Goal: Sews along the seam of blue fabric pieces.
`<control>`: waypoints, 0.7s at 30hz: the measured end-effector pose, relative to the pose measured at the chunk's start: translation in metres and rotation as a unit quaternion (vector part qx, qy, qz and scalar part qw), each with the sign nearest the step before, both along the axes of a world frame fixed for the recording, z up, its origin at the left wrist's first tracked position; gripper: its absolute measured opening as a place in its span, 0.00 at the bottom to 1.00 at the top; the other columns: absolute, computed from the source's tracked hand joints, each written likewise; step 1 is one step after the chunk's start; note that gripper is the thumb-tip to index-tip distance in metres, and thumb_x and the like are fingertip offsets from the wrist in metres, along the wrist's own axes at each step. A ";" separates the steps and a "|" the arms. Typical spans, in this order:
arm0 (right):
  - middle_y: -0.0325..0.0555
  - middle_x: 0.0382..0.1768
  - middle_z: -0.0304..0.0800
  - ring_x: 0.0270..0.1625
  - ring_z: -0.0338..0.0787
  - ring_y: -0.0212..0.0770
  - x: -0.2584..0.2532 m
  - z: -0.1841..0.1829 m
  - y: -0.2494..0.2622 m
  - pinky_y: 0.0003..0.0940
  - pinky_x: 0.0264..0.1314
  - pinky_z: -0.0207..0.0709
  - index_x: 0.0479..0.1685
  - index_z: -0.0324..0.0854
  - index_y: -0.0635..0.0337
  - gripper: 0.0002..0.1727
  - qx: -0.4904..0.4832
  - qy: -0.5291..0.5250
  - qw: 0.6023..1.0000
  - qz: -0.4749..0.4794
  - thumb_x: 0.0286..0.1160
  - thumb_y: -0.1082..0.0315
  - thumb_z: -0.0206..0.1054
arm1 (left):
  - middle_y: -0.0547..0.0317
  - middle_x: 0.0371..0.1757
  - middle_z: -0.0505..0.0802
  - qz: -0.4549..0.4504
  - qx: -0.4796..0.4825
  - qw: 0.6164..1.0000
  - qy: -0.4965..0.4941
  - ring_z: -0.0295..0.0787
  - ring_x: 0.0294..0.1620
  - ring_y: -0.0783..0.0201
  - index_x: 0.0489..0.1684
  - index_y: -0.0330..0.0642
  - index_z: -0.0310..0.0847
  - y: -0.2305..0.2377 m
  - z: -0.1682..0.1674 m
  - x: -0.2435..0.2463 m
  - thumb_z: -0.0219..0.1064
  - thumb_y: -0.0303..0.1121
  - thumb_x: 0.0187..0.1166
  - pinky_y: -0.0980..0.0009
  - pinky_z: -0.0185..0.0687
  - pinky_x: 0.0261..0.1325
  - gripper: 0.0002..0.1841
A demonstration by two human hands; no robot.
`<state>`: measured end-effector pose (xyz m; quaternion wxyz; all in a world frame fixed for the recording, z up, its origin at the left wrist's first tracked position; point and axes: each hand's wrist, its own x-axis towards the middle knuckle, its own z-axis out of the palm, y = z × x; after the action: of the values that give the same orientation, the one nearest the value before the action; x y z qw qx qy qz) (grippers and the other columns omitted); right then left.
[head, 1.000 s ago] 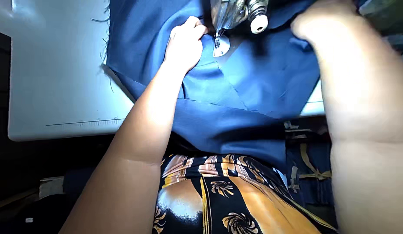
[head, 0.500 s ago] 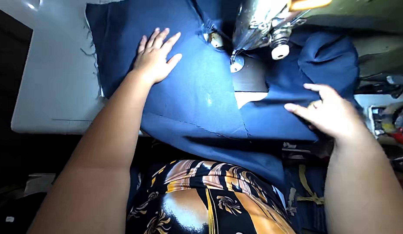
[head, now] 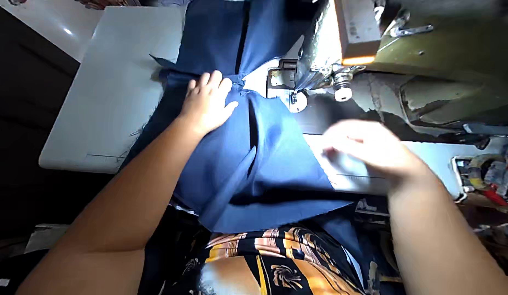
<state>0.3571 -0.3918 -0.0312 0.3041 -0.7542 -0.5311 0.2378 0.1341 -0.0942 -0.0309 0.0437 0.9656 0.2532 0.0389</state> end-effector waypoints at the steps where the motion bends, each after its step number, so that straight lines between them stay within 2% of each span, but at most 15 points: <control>1: 0.32 0.33 0.94 0.37 0.92 0.26 -0.017 -0.007 -0.041 0.30 0.43 0.89 0.37 0.93 0.53 0.12 -0.039 0.080 0.996 0.004 0.76 0.61 0.65 | 0.38 0.77 0.79 -0.019 0.015 0.999 -0.046 0.70 0.81 0.33 0.75 0.44 0.77 0.013 -0.013 -0.005 0.63 0.53 0.83 0.30 0.62 0.75 0.28; 2: 0.31 0.32 0.94 0.33 0.91 0.24 -0.027 -0.018 -0.081 0.26 0.40 0.88 0.40 0.93 0.56 0.14 -0.089 0.138 0.986 0.015 0.78 0.61 0.62 | 0.41 0.87 0.71 -0.017 0.007 0.999 -0.050 0.59 0.90 0.35 0.86 0.51 0.69 0.023 -0.024 -0.010 0.59 0.56 0.84 0.30 0.50 0.84 0.32; 3: 0.35 0.34 0.95 0.33 0.92 0.28 -0.033 -0.032 -0.114 0.28 0.40 0.88 0.46 0.93 0.59 0.16 -0.157 0.157 0.975 0.002 0.80 0.61 0.61 | 0.45 0.93 0.63 0.001 -0.014 0.999 -0.034 0.49 0.95 0.38 0.93 0.58 0.60 0.028 -0.035 -0.013 0.53 0.59 0.86 0.29 0.41 0.87 0.35; 4: 0.44 0.39 0.96 0.37 0.93 0.36 -0.035 -0.048 -0.140 0.37 0.45 0.88 0.55 0.91 0.63 0.18 -0.237 0.145 0.960 -0.031 0.83 0.60 0.62 | 0.50 0.95 0.60 0.027 -0.032 0.999 -0.022 0.45 0.96 0.41 0.95 0.63 0.53 0.030 -0.041 -0.014 0.51 0.61 0.86 0.30 0.38 0.89 0.36; 5: 0.55 0.49 0.96 0.48 0.95 0.50 -0.034 -0.063 -0.156 0.51 0.59 0.86 0.67 0.85 0.67 0.22 -0.313 0.133 0.938 -0.071 0.86 0.58 0.64 | 0.51 0.94 0.62 0.047 -0.042 0.998 -0.032 0.47 0.96 0.43 0.96 0.63 0.52 0.030 -0.043 -0.012 0.52 0.60 0.86 0.31 0.39 0.89 0.37; 6: 0.64 0.53 0.92 0.54 0.93 0.59 -0.033 -0.078 -0.166 0.61 0.66 0.80 0.75 0.77 0.71 0.29 -0.355 0.122 0.919 -0.119 0.85 0.56 0.66 | 0.51 0.93 0.64 0.063 -0.046 0.996 -0.041 0.50 0.95 0.43 0.96 0.62 0.50 0.027 -0.041 -0.008 0.53 0.59 0.86 0.31 0.40 0.88 0.38; 8: 0.69 0.49 0.89 0.52 0.91 0.63 -0.038 -0.100 -0.169 0.66 0.62 0.80 0.71 0.71 0.77 0.38 -0.351 0.093 0.912 -0.193 0.77 0.50 0.73 | 0.50 0.93 0.65 0.085 -0.052 0.994 -0.040 0.49 0.95 0.44 0.98 0.57 0.44 0.020 -0.039 -0.005 0.54 0.59 0.87 0.33 0.40 0.89 0.40; 9: 0.73 0.50 0.88 0.54 0.89 0.66 -0.044 -0.106 -0.159 0.68 0.63 0.78 0.67 0.73 0.79 0.40 -0.334 0.087 0.909 -0.231 0.72 0.49 0.77 | 0.51 0.94 0.63 0.089 -0.052 0.994 -0.032 0.48 0.96 0.44 0.98 0.56 0.44 0.017 -0.041 -0.005 0.52 0.59 0.87 0.34 0.39 0.90 0.40; 11: 0.77 0.60 0.85 0.67 0.85 0.69 -0.058 -0.124 -0.131 0.70 0.73 0.71 0.67 0.77 0.80 0.41 -0.300 0.051 0.909 -0.284 0.65 0.51 0.82 | 0.54 0.94 0.62 0.095 -0.044 0.994 -0.029 0.46 0.96 0.46 0.96 0.57 0.51 0.015 -0.045 -0.008 0.48 0.60 0.88 0.36 0.38 0.91 0.37; 13: 0.75 0.77 0.75 0.85 0.70 0.68 -0.059 -0.144 -0.103 0.66 0.88 0.58 0.78 0.72 0.75 0.42 -0.300 -0.012 0.916 -0.265 0.70 0.53 0.79 | 0.52 0.94 0.62 0.101 -0.042 0.993 -0.032 0.45 0.96 0.44 0.94 0.57 0.56 0.012 -0.047 -0.011 0.48 0.60 0.88 0.36 0.39 0.92 0.35; 16: 0.71 0.82 0.71 0.89 0.65 0.67 -0.054 -0.148 -0.074 0.68 0.88 0.54 0.81 0.72 0.69 0.42 -0.415 -0.075 0.885 -0.197 0.79 0.42 0.67 | 0.46 0.94 0.62 0.108 -0.034 0.994 -0.007 0.46 0.96 0.39 0.92 0.56 0.60 -0.002 -0.045 -0.022 0.47 0.59 0.89 0.35 0.41 0.91 0.33; 18: 0.74 0.79 0.73 0.85 0.69 0.69 -0.057 -0.128 -0.074 0.71 0.86 0.56 0.79 0.73 0.72 0.35 -0.448 -0.043 0.884 -0.126 0.88 0.48 0.59 | 0.39 0.92 0.63 0.105 -0.024 0.993 0.046 0.50 0.93 0.33 0.91 0.60 0.61 -0.016 -0.031 -0.031 0.47 0.57 0.90 0.30 0.46 0.87 0.31; 19: 0.76 0.70 0.81 0.77 0.79 0.70 -0.057 -0.110 -0.077 0.69 0.80 0.65 0.72 0.78 0.75 0.31 -0.444 -0.006 0.891 -0.099 0.90 0.52 0.58 | 0.36 0.90 0.66 0.102 -0.017 0.992 0.077 0.56 0.90 0.30 0.91 0.62 0.63 -0.023 -0.020 -0.034 0.48 0.56 0.90 0.28 0.48 0.84 0.30; 20: 0.73 0.51 0.89 0.56 0.89 0.65 -0.056 -0.091 -0.085 0.63 0.63 0.77 0.60 0.83 0.75 0.24 -0.395 0.033 0.915 -0.079 0.89 0.58 0.59 | 0.35 0.85 0.73 0.096 -0.006 0.990 0.102 0.65 0.85 0.29 0.89 0.63 0.66 -0.028 -0.009 -0.037 0.49 0.54 0.90 0.27 0.49 0.81 0.28; 21: 0.59 0.34 0.88 0.35 0.89 0.51 -0.054 -0.075 -0.096 0.49 0.42 0.83 0.52 0.86 0.70 0.16 -0.311 0.072 0.946 -0.061 0.85 0.64 0.60 | 0.36 0.76 0.81 0.085 0.008 0.990 0.116 0.75 0.76 0.31 0.85 0.62 0.71 -0.030 -0.002 -0.039 0.48 0.53 0.91 0.27 0.52 0.78 0.26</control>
<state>0.3028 -0.4878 -0.1061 0.1053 -0.8231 -0.3604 0.4260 0.0947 -0.1244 -0.0324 0.0032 0.9388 0.3376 -0.0675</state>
